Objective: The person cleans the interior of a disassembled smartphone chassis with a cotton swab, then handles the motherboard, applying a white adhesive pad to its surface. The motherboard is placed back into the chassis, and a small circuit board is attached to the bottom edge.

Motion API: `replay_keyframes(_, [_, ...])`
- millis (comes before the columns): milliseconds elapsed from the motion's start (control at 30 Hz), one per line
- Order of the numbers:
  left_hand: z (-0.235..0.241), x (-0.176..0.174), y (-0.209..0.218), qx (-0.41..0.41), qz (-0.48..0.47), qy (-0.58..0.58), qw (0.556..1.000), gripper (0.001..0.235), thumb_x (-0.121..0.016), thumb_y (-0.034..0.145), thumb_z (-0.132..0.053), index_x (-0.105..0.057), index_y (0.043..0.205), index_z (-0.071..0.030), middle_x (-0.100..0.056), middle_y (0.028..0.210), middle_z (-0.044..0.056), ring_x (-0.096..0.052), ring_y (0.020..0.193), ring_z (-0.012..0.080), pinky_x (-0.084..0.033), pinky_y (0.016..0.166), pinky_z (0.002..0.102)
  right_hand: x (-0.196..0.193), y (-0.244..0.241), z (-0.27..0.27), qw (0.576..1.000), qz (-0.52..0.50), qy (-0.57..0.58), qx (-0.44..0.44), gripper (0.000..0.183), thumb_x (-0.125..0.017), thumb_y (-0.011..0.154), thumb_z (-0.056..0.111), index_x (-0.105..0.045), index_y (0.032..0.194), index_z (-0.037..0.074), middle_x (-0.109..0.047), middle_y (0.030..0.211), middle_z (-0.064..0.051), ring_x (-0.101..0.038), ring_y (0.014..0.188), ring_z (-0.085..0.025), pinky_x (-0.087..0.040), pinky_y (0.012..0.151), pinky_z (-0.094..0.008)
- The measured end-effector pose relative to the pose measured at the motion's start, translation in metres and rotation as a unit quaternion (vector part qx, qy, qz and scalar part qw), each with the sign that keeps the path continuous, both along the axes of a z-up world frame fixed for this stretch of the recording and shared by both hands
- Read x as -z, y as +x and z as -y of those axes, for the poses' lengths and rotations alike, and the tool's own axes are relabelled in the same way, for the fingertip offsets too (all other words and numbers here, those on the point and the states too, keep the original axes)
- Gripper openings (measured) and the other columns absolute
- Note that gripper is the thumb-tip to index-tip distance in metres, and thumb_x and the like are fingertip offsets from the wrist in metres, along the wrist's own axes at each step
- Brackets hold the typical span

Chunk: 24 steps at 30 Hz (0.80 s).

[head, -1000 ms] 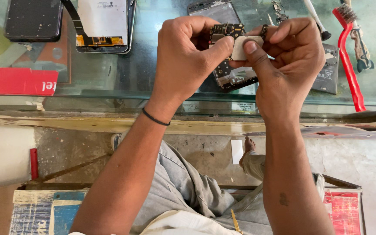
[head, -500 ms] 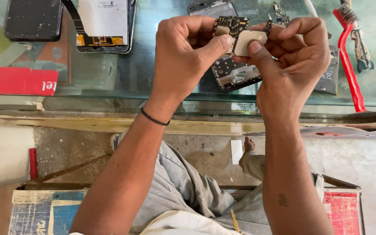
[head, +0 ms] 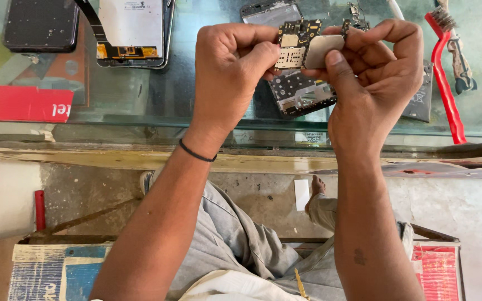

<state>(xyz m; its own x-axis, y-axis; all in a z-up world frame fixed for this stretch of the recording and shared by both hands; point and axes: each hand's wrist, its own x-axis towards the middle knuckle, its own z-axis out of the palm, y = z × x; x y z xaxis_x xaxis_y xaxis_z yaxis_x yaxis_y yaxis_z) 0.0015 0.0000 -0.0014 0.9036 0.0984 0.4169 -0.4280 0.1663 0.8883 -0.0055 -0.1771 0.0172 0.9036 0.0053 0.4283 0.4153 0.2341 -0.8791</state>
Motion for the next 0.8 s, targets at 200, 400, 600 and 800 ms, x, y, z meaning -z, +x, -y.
replay_keyframes(200, [-0.001,0.001,-0.001,-0.007,0.002,0.019,1.000,0.013,-0.071,0.096,-0.004,-0.077,0.100,0.007,-0.075,0.081,0.007,-0.068,0.069,0.0075,-0.056,0.062,0.022,-0.001,0.000,0.000,1.000,-0.004,0.004,-0.008,0.031,-0.054,0.102,-0.021,-0.041,0.117,0.002,-0.069,0.119,-0.023,-0.075,0.097,-0.021,-0.068,0.080,-0.031])
replay_keyframes(400, [0.000,0.003,0.001,-0.026,-0.003,0.007,1.000,0.013,-0.075,0.097,-0.007,-0.077,0.100,0.006,-0.074,0.083,0.007,-0.067,0.069,0.0077,-0.055,0.061,0.022,0.003,0.002,0.003,1.000,-0.002,0.020,0.001,0.024,-0.050,0.101,-0.019,-0.046,0.114,0.000,-0.069,0.115,-0.023,-0.075,0.106,-0.023,-0.071,0.087,-0.036])
replay_keyframes(600, [-0.004,0.007,0.000,-0.080,0.043,-0.127,0.988,0.017,-0.074,0.100,-0.008,-0.076,0.107,0.008,-0.076,0.091,0.011,-0.069,0.071,0.0133,-0.058,0.064,0.027,0.004,-0.005,-0.001,0.985,0.131,-0.033,0.106,0.015,-0.058,0.105,-0.012,-0.061,0.114,-0.001,-0.071,0.124,-0.017,-0.073,0.105,-0.021,-0.068,0.094,-0.037])
replay_keyframes(800, [-0.006,0.012,-0.001,-0.116,0.045,-0.172,0.977,0.018,-0.072,0.103,-0.008,-0.075,0.109,0.009,-0.075,0.088,0.010,-0.067,0.072,0.0129,-0.055,0.067,0.027,-0.007,-0.041,0.007,0.791,0.231,-0.553,0.124,0.034,-0.072,0.099,0.018,-0.069,0.127,-0.002,-0.064,0.139,-0.016,-0.055,0.137,-0.039,-0.041,0.118,-0.053])
